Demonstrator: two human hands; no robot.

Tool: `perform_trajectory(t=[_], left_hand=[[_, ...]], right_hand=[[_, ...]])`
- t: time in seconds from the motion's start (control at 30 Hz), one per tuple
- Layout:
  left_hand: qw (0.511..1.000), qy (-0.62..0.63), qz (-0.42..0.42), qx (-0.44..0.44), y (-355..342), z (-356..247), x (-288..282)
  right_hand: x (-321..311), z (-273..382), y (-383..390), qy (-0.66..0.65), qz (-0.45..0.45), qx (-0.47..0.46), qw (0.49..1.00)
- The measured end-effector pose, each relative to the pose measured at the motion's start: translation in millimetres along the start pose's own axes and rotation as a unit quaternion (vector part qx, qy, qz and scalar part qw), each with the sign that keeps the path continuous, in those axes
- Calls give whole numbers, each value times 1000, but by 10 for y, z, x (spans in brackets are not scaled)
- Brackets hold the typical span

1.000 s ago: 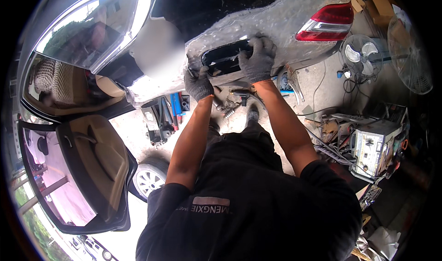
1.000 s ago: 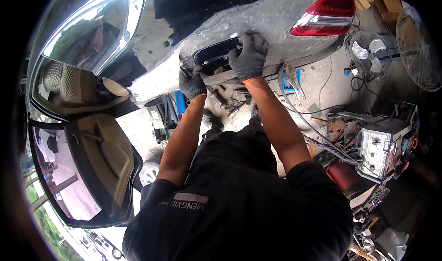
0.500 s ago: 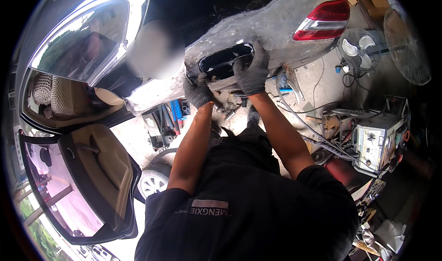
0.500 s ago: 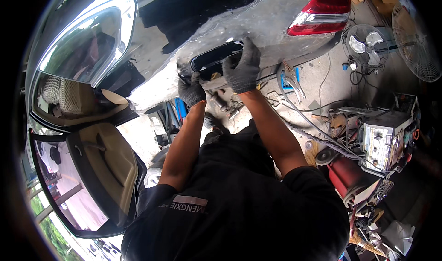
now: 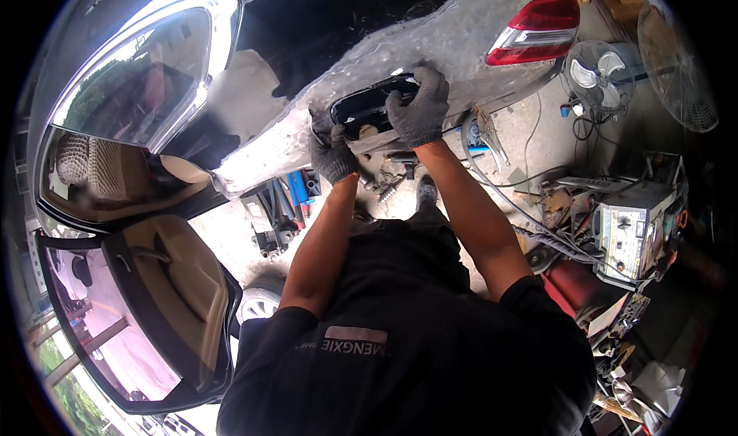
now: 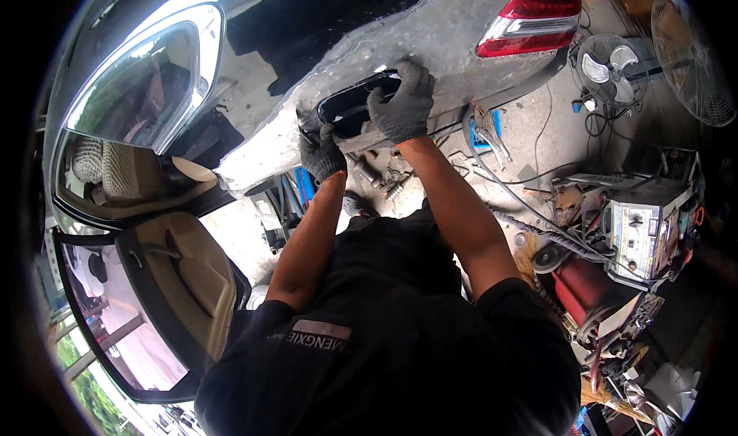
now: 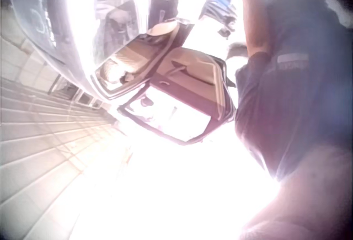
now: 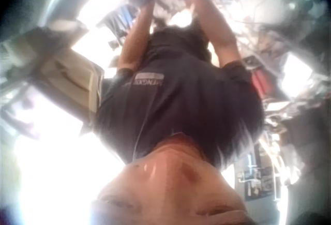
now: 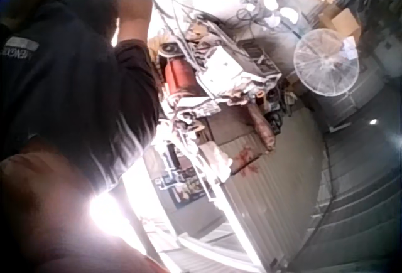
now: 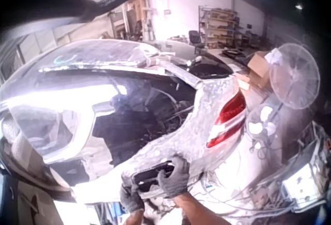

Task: The person fits a fuel door assembly into a car's rear panel, using a hammer to tap the edges for a secure fit and checking the alignment by hand.

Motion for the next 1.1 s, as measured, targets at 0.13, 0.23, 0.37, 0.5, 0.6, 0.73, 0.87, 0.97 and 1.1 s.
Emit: perform_trajectory(t=[0.13, 0.23, 0.37, 0.5, 0.6, 0.73, 0.87, 0.97, 1.1], left_hand=[[999, -42, 28, -6, 6, -118, -71], [967, -216, 91, 99, -48, -527, -134], [877, -319, 212, 291, -185, -1527, 320], [725, -407, 358, 425, -354, -1441, 990], [626, -451, 450, 450, -311, -1255, 1247], [532, -456, 499, 510, -275, -1177, 1369], [475, -513, 558, 448, -290, -1129, 1531], [475, -511, 583, 417, -301, -1113, 1566], [512, -486, 597, 382, -293, -1167, 1578]], right_hand=[[-18, -80, 31, -35, 36, -2, 999], [-44, -195, 98, -104, 68, 128, 984], [32, -292, 185, -75, 21, 164, 983], [181, -304, 308, 18, -99, 38, 994], [299, -448, 604, 134, -13, 62, 989], [308, -492, 709, 118, 21, 26, 992], [449, -580, 775, 107, -6, 100, 989], [529, -632, 836, 101, -13, 132, 986], [453, -492, 699, 96, 17, 175, 980]])
Point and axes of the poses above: each hand's wrist, its own y-axis away from the middle knuckle, its own x-axis out of the palm, z = x × y, the point moved 3 cm from there along -y, towards the middle knuckle, and after that the axes turned 8 degrees about z, right-handed, at the moved point
